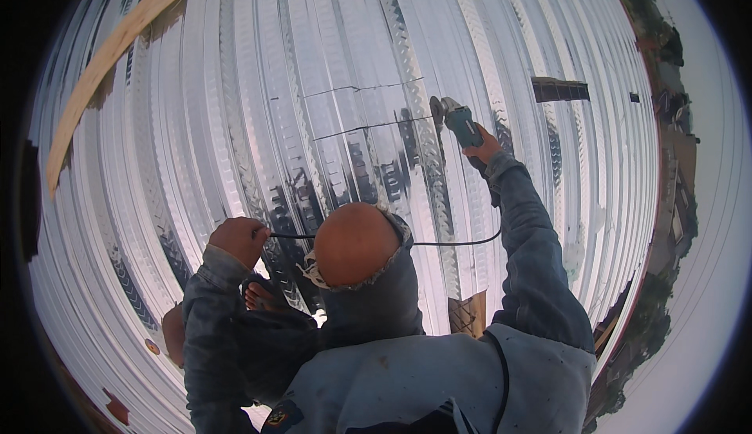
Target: The person uses an angle grinder to cut a corrugated metal sheet on a roof. They hold the tool with both hands and move it along the metal surface, creating a cut line. Another person is visible nearby, also working on the roof.
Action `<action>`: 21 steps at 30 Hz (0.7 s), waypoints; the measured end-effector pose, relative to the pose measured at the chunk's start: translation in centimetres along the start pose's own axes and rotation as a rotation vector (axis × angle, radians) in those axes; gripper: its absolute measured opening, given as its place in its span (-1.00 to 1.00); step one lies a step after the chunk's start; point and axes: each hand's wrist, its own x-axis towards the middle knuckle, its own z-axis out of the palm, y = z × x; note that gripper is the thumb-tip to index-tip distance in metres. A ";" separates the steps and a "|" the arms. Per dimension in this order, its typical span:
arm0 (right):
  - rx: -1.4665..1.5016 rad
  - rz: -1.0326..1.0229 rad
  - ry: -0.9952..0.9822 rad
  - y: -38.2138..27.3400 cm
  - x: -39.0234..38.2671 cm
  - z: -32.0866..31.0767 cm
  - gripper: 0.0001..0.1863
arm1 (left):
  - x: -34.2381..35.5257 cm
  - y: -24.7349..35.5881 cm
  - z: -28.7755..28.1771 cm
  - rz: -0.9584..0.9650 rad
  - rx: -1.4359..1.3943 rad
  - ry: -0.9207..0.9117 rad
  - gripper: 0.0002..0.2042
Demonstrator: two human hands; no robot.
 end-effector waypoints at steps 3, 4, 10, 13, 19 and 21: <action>-0.014 -0.028 -0.001 0.0 0.2 -0.1 0.06 | 0.1 0.0 0.0 -0.015 -0.005 0.002 -0.77; -0.015 -0.017 -0.007 0.1 0.3 -0.1 0.06 | 0.1 0.1 0.1 -0.008 -0.005 0.001 -0.77; -0.048 0.007 0.010 0.4 0.8 0.1 0.05 | 0.3 -0.1 0.3 0.009 0.008 0.012 -0.77; -0.002 0.000 0.004 0.6 1.1 0.2 0.05 | 0.4 -0.3 0.5 0.013 0.007 0.011 -0.77; 0.064 -0.008 0.006 -0.2 1.8 -0.4 0.03 | 0.6 -0.5 0.5 0.012 0.002 0.004 -0.76; 0.079 0.004 0.003 -0.6 2.0 -0.6 0.02 | 0.6 -0.5 0.5 -0.008 -0.010 0.002 -0.76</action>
